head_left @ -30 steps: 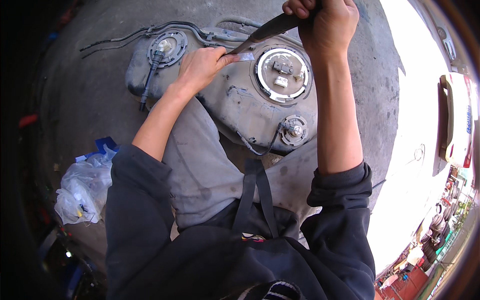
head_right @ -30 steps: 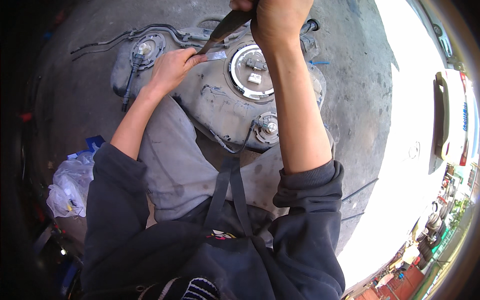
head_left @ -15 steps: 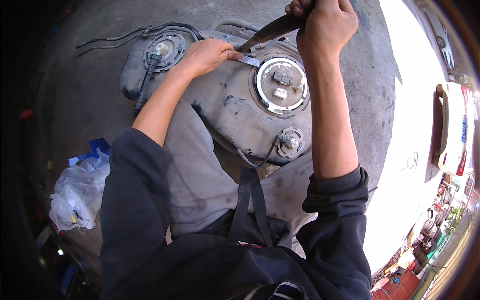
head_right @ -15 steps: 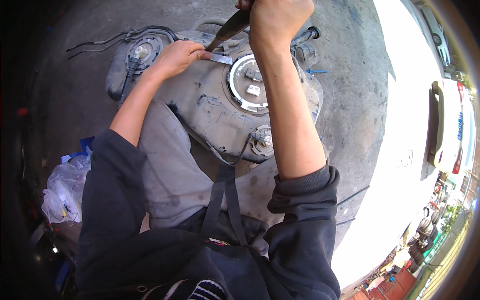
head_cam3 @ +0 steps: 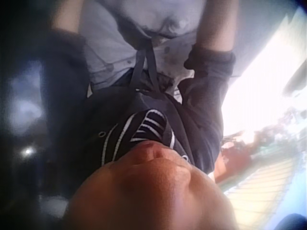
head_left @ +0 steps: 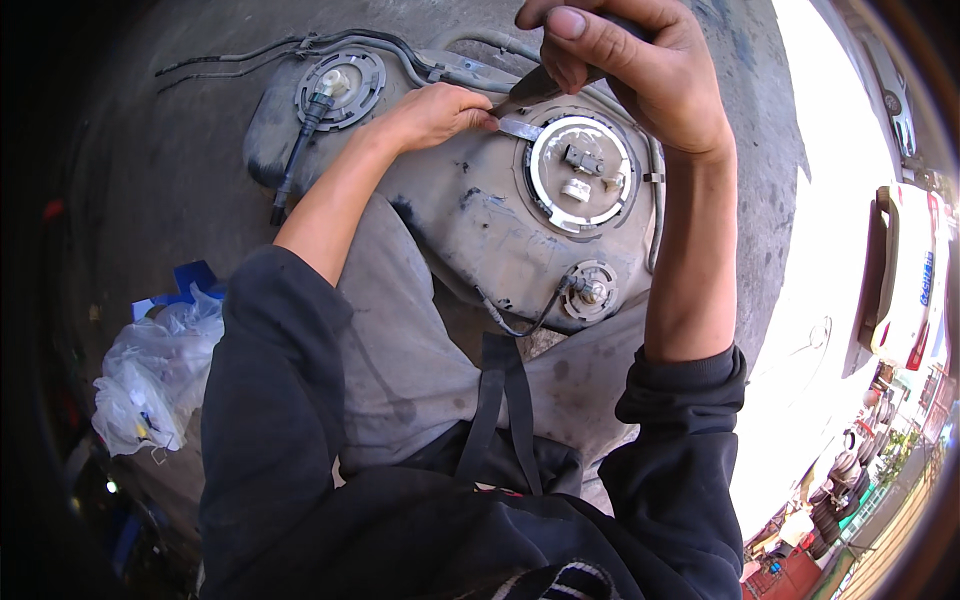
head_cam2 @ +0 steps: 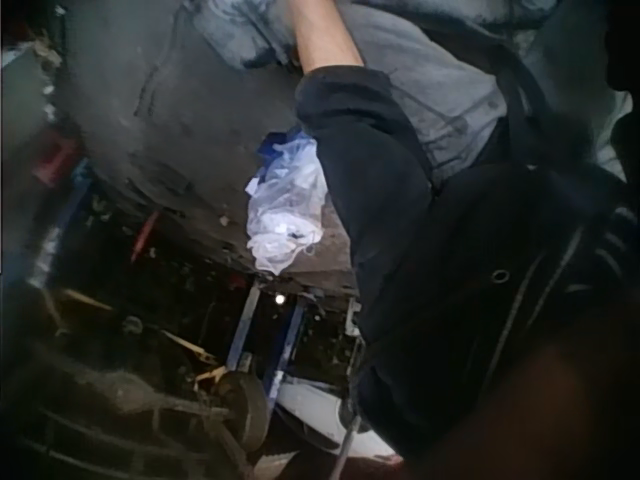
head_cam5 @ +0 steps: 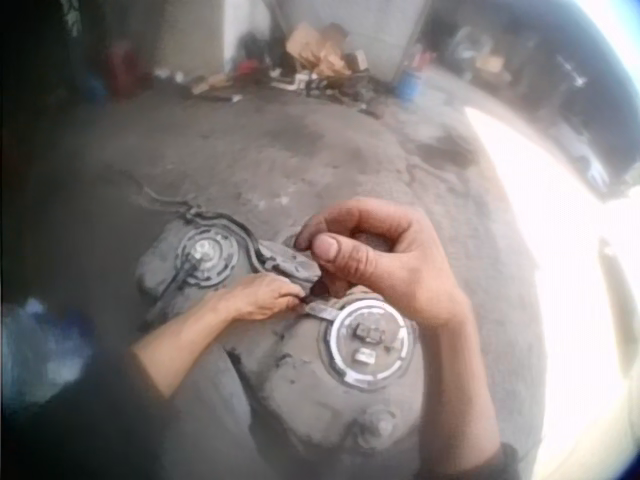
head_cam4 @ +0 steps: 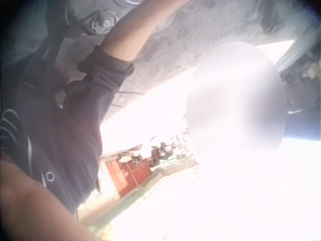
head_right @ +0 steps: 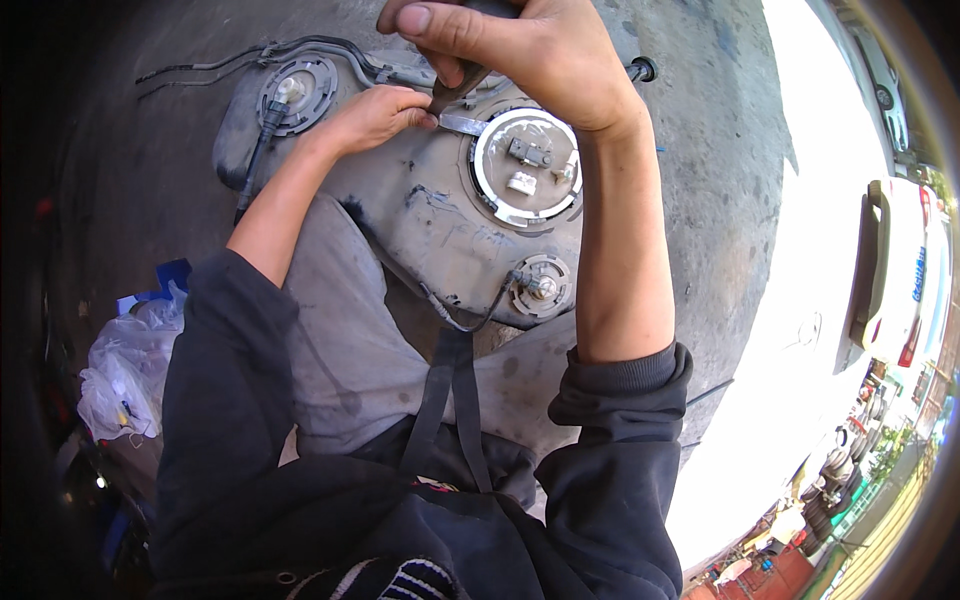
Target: The person uses a screwdriver and a hammer to loosen and remove a circular metal ring from a fuel tank. They then lift the internal fuel pump assembly out of the tank.
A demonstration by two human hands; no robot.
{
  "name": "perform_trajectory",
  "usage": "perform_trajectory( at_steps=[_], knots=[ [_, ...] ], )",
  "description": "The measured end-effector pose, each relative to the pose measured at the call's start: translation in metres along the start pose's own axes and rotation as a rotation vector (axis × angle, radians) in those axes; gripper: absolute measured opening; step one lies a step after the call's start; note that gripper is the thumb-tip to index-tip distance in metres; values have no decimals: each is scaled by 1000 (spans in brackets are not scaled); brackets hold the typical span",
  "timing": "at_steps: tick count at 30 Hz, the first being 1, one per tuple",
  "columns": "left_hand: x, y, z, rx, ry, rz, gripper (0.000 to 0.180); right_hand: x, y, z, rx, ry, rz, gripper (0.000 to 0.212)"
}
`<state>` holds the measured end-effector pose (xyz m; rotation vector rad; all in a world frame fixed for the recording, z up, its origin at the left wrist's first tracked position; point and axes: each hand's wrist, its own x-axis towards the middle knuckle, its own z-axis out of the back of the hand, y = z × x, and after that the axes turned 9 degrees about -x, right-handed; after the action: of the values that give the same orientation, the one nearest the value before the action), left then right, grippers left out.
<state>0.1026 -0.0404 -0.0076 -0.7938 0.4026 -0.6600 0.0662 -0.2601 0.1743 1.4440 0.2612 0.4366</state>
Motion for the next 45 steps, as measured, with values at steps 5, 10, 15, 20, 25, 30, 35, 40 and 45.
perform_trajectory(
  at_steps=[5, 10, 15, 20, 25, 30, 35, 40, 45],
  knots=[
    [-1, -15, 6, 121, 41, 34, 26, -7, 0, -19, -92, -289, 20, 21],
    [-2, -3, -3, 89, -76, 55, 46, -14, 12, -58, -151, -482, 6, 12],
    [5, 13, -14, 8, -175, -3, 47, -14, 3, -69, -251, -486, 142, 10],
    [-13, 12, -2, 23, 65, 135, 47, -30, -25, -129, -629, -395, 501, 8],
    [-28, -7, 8, 102, -147, 13, 27, -30, -7, -123, -506, -398, 636, 20],
    [26, -54, 24, -49, -276, -78, 45, -39, 31, 12, 37, -636, 420, 17],
    [125, -64, 20, -590, -275, -7, 41, -51, 13, 61, 130, -946, 511, 22],
    [174, -39, -20, -365, -334, -20, 35, -45, -9, 35, 21, -1073, 490, 21],
    [176, -25, -34, -345, -353, -55, 33, -36, -19, 26, -66, -1080, 448, 20]
  ],
)
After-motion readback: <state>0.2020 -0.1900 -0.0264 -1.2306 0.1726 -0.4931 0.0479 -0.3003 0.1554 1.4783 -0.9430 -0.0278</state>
